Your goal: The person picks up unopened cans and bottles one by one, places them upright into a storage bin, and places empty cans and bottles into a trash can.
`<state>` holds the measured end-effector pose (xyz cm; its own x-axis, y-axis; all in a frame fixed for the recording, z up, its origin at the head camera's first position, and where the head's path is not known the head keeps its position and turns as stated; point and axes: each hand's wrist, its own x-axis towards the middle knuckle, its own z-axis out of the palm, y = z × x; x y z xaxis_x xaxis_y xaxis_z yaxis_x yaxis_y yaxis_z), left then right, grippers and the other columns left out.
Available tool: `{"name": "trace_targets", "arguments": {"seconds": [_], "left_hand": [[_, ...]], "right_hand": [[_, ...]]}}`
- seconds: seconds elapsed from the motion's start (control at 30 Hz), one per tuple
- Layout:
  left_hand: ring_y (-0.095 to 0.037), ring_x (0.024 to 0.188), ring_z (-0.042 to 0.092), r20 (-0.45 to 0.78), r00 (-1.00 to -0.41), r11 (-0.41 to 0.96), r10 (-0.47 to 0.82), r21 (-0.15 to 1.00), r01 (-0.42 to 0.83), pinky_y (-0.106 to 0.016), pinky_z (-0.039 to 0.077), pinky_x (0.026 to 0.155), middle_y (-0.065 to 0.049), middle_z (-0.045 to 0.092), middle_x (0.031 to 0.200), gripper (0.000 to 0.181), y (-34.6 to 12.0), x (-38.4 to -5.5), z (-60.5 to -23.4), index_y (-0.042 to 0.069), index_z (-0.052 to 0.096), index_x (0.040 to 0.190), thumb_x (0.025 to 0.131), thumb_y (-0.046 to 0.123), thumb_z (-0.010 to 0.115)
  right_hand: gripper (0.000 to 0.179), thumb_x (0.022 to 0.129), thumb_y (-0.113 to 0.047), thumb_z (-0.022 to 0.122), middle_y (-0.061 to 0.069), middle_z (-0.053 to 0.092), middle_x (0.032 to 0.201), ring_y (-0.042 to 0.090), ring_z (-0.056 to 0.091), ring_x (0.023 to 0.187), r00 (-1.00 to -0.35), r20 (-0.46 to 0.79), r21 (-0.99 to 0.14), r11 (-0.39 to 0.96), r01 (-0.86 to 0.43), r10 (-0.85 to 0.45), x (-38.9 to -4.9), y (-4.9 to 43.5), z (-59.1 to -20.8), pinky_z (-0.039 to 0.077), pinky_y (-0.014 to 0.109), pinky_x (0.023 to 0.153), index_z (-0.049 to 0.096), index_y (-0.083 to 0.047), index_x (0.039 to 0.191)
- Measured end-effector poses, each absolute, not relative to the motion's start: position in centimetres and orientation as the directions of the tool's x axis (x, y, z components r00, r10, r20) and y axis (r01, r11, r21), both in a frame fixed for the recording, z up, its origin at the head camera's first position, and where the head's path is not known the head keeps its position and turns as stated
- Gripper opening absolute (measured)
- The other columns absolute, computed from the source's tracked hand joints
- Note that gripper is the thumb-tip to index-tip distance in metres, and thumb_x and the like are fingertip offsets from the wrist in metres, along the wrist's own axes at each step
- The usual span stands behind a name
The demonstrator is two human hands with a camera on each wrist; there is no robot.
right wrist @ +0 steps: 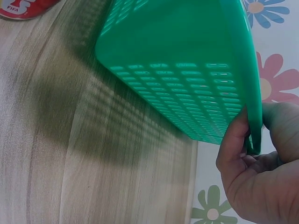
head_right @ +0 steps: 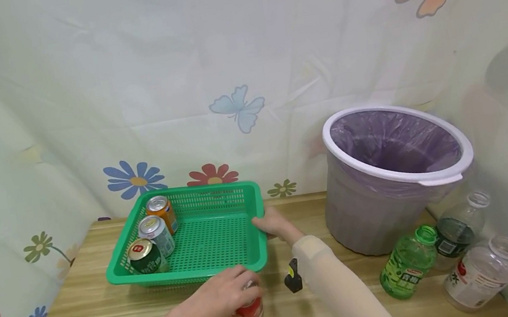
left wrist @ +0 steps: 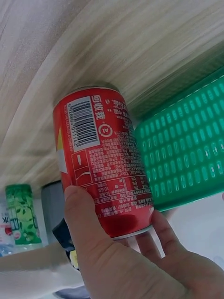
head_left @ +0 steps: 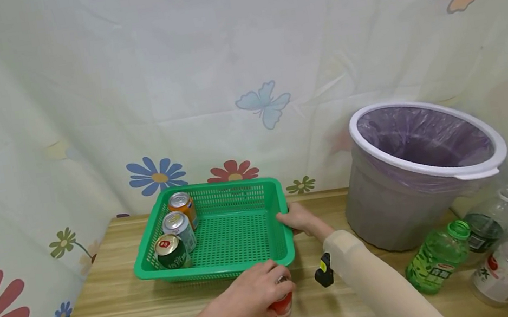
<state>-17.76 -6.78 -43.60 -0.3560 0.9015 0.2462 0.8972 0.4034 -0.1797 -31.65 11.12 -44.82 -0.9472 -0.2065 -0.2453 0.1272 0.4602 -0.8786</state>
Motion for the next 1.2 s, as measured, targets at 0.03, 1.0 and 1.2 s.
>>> {"name": "trace_targets", "arguments": {"seconds": [0.03,1.0,1.2], "left_hand": [[-0.013,0.094,0.050,0.242,-0.360,0.405,0.901,-0.177,0.897,-0.023,0.046,0.078,0.002,0.055,0.108,0.054,-6.78,-17.73,-43.55,0.022,0.060,0.106,0.060,0.042,0.082],[-0.012,0.091,0.051,0.125,-0.418,0.433,0.900,-0.140,0.891,-0.018,0.048,0.063,0.005,0.054,0.110,0.053,-6.41,-17.39,-43.28,0.023,0.059,0.111,0.065,0.040,0.080],[-0.012,0.092,0.051,0.106,-0.426,0.437,0.898,-0.131,0.890,-0.020,0.048,0.063,0.004,0.054,0.112,0.054,-6.36,-17.33,-43.35,0.023,0.058,0.112,0.065,0.039,0.080]], "right_hand": [[0.030,0.092,-0.014,0.048,0.021,0.063,0.096,0.027,0.067,0.076,-0.947,-0.247,-0.878,0.461,0.129,-0.206,-31.64,11.14,-44.80,0.056,0.032,0.060,0.050,0.007,0.113],[0.031,0.092,-0.014,0.047,0.024,0.062,0.099,0.027,0.067,0.076,-0.939,-0.265,-0.880,0.453,0.143,-0.218,-31.65,11.10,-44.64,0.057,0.037,0.066,0.047,0.007,0.114],[0.033,0.091,-0.013,0.048,0.024,0.061,0.100,0.029,0.067,0.079,-0.942,-0.264,-0.879,0.453,0.146,-0.208,-31.56,11.05,-44.55,0.057,0.034,0.064,0.047,0.008,0.116]]}}
